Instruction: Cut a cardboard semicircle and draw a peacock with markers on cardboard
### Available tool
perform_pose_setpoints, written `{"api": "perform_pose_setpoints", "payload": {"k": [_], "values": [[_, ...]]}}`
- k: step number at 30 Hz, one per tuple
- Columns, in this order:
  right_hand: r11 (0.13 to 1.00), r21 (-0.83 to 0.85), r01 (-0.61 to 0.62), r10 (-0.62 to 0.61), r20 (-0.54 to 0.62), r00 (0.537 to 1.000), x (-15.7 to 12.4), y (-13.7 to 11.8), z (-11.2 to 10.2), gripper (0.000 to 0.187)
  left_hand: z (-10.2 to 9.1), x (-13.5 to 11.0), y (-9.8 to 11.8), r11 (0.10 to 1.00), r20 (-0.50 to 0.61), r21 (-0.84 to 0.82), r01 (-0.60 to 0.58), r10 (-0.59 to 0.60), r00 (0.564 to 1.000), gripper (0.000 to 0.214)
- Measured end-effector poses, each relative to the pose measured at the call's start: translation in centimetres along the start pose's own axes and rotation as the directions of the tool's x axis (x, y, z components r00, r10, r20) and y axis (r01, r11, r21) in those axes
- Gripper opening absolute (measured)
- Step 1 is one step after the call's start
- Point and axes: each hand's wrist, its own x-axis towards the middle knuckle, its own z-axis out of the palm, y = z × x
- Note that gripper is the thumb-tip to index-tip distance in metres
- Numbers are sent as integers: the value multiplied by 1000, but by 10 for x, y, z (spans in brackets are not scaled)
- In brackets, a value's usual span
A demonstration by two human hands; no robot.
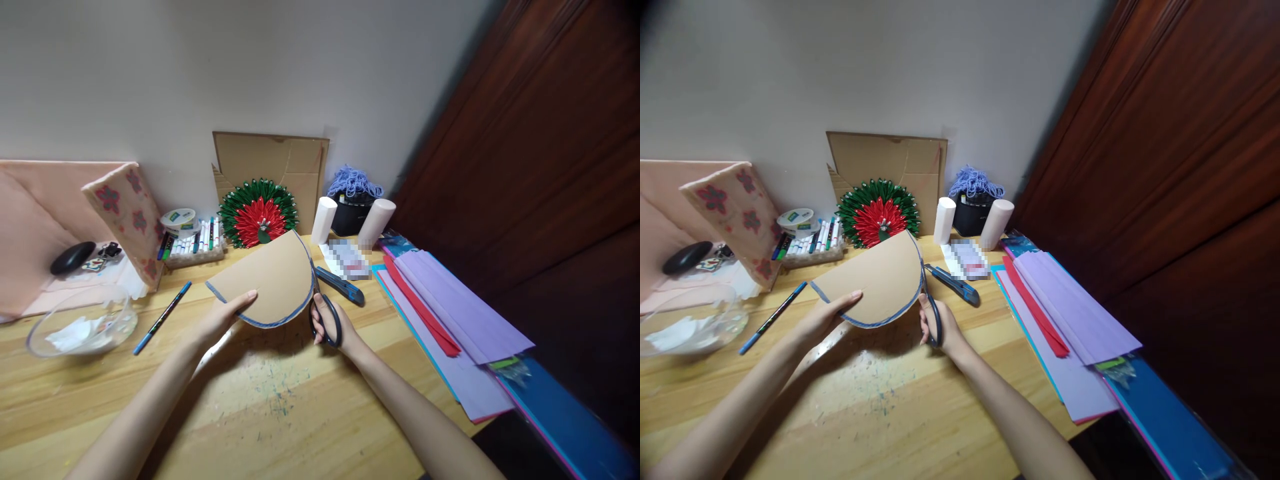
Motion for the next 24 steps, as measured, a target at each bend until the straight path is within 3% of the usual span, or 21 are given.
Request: {"api": "perform_pose_setpoints", "payload": {"k": [5, 9, 17, 24], "values": [[1000, -16, 10, -9, 63, 998, 1, 1, -2, 64, -8, 4, 1, 1000, -4, -4, 30, -30, 1000, 28], [998, 63, -22, 15, 108, 994, 4, 6, -1, 69, -11, 3, 2, 996, 32, 64, 61, -63, 998, 30], [997, -21, 76, -75, 13, 997, 6, 14, 2, 68, -12, 0, 4, 989, 123, 138, 50, -67, 990, 43], [1000, -23, -3, 3, 16, 1000, 4, 8, 1, 63, -15, 0, 8, 991, 116, 115, 70, -83, 990, 45]]}}
